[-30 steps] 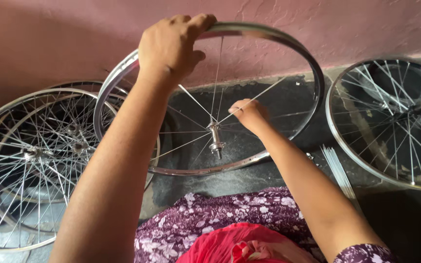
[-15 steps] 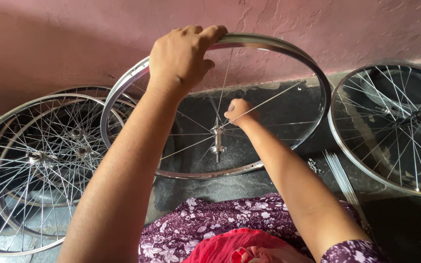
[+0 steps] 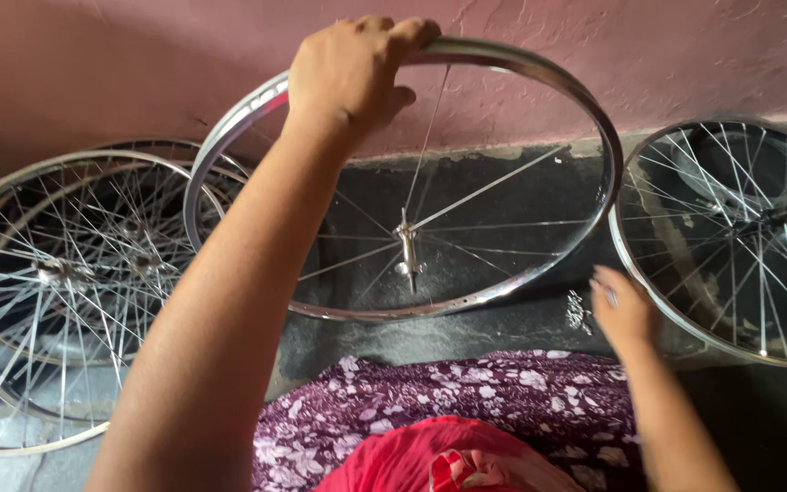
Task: The person inserts bicycle spokes into the hub and rim of a wheel, threading them through the holes and securing them by hand. The person works on one wheel at a time, adding spokes progressively.
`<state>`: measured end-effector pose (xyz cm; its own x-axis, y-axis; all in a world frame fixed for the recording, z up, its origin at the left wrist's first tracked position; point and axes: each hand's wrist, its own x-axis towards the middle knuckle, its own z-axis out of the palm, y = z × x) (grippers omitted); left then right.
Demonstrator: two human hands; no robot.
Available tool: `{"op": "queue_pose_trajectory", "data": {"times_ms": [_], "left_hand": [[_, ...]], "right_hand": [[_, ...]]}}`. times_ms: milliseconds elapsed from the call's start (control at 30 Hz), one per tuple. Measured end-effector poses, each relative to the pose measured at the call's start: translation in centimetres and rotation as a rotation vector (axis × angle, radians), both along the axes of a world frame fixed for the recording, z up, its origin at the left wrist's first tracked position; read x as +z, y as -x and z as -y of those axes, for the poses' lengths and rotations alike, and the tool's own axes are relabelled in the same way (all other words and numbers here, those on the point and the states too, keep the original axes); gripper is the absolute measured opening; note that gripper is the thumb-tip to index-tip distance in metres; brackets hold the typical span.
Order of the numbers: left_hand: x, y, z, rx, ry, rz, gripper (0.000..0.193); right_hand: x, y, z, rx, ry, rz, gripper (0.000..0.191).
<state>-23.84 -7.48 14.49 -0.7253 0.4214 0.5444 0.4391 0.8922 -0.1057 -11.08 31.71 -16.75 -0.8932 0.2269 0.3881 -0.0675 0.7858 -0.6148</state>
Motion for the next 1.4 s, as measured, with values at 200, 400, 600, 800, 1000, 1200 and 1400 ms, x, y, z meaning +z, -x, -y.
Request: {"op": "queue_pose_trajectory", "data": {"times_ms": [200, 400, 600, 800, 1000, 1200, 1400], "left_hand": [[-0.1, 1.8, -1.0, -0.043, 0.008, -0.033, 0.059], [-0.4, 3.5, -0.8, -0.072, -0.019, -0.042, 0.057], [-0.8, 4.1, 0.5, -0.065, -0.062, -0.084, 0.055], [-0.6, 4.3, 1.5, -0.013, -0.028, -0.048, 0.055], [-0.6, 4.5, 2.5, 0.059, 0.005, -0.030, 0.056], [-0.3, 4.3, 2.4, 0.066, -0.020, 0.004, 0.057], [-0.1, 3.3, 1.9, 0.066, -0.012, 0.003, 0.057]], "right_hand": [[-5.1, -5.5, -9.0, -0.272, -0.252, 0.918, 0.064], [-7.5, -9.1, -7.9, -0.361, -0.233, 0.685, 0.033], [-7.1, -9.4, -7.3, -0.425, -0.207, 0.736, 0.041], [-7.8, -9.4, -7.9, -0.452, -0.152, 0.874, 0.037], [-5.9, -9.8, -7.1, -0.309, -0.321, 0.350, 0.026], [0.0, -8.0, 4.9, 0.120, 0.287, 0.364, 0.035], [2.2, -6.6, 14.5, 0.634, 0.493, 0.355, 0.035]]}}
